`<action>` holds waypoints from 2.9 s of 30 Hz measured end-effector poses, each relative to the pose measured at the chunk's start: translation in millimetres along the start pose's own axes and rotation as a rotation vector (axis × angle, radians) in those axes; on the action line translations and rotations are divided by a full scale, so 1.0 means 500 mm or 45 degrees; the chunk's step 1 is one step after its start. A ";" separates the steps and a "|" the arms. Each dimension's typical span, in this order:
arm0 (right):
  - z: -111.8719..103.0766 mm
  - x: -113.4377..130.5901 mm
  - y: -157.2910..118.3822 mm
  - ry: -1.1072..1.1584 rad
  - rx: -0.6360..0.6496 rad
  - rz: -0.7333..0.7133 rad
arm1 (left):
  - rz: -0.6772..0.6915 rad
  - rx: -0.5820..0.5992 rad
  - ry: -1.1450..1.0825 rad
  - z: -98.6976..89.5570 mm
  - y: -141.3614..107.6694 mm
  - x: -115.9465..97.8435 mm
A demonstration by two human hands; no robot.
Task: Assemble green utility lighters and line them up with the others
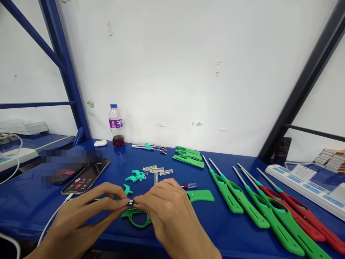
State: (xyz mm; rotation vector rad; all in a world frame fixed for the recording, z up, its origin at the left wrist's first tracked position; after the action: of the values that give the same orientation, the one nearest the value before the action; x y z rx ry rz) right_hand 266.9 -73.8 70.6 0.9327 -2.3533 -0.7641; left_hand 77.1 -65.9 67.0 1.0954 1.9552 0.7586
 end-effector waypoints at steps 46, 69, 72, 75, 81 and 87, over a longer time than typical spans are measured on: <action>0.105 -0.030 0.005 -0.039 0.281 -0.012 | -0.673 0.648 -0.104 0.000 -0.068 0.125; 0.039 -0.067 -0.021 -0.102 0.527 0.441 | -0.814 0.794 0.019 0.014 -0.078 0.124; 0.013 -0.086 -0.037 -0.060 0.637 0.591 | -0.824 0.787 0.033 0.015 -0.075 0.124; 0.005 -0.101 -0.048 -0.002 0.717 0.679 | -0.824 0.784 0.035 0.026 -0.070 0.121; 0.010 -0.124 -0.051 -0.024 0.776 0.773 | -0.803 0.813 0.125 0.055 -0.056 0.108; 0.012 -0.132 -0.049 -0.074 0.797 0.838 | -0.741 0.846 0.211 0.059 -0.050 0.106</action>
State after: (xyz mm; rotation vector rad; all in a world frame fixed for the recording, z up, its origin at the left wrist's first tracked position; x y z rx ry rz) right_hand 316.8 -38.8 34.6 0.2808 -2.7516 0.2194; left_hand 72.3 -27.1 14.5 0.7411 2.5793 -0.1390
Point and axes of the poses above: each hand's wrist, its own y-axis towards the middle knuckle, its own z-axis out of the palm, x = y × z, the point moved 4 cm from there along y, towards the middle knuckle, and after that the axes turned 8 degrees about -y, right-handed, at the moved point
